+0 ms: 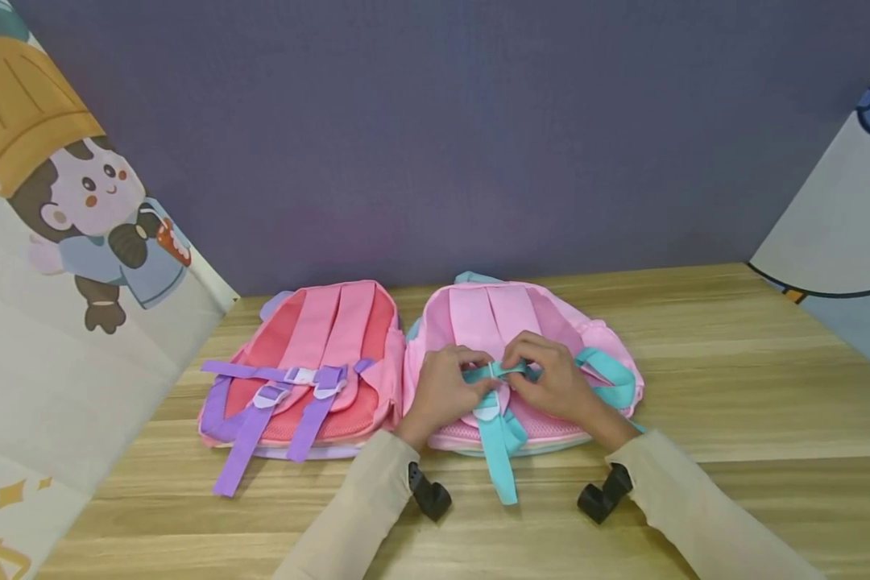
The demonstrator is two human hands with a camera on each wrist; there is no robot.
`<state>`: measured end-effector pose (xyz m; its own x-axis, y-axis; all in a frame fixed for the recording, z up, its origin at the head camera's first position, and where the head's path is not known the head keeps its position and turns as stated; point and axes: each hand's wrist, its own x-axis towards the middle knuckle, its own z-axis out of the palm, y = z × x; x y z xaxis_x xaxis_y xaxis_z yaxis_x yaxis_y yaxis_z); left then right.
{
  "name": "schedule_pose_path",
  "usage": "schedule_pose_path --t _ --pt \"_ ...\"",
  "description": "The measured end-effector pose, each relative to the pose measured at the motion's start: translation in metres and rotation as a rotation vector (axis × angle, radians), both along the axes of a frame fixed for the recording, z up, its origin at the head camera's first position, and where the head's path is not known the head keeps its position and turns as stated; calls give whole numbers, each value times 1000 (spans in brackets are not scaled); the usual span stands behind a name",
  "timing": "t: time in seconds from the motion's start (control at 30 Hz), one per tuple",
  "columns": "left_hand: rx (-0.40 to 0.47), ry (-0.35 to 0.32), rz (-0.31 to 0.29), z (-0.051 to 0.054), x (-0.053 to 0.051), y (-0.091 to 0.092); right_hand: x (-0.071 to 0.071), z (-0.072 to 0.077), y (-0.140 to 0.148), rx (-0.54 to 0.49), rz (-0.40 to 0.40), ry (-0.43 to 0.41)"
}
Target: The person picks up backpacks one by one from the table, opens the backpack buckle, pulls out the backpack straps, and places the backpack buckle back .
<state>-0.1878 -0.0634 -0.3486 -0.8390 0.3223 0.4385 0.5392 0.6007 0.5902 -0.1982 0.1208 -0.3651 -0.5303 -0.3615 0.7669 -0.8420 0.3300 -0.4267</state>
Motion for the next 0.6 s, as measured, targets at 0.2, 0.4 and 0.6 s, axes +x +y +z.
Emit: schedule_pose_path --t 0.2,0.4,0.6 --pt "-2 -5 0 1 1 1 12 13 -5 -21 -19 -1" --pt "8 -4 2 1 1 0 23 28 -9 -40 -19 -3" --pt "3 -12 1 0 0 0 6 7 -1 13 -20 -60"
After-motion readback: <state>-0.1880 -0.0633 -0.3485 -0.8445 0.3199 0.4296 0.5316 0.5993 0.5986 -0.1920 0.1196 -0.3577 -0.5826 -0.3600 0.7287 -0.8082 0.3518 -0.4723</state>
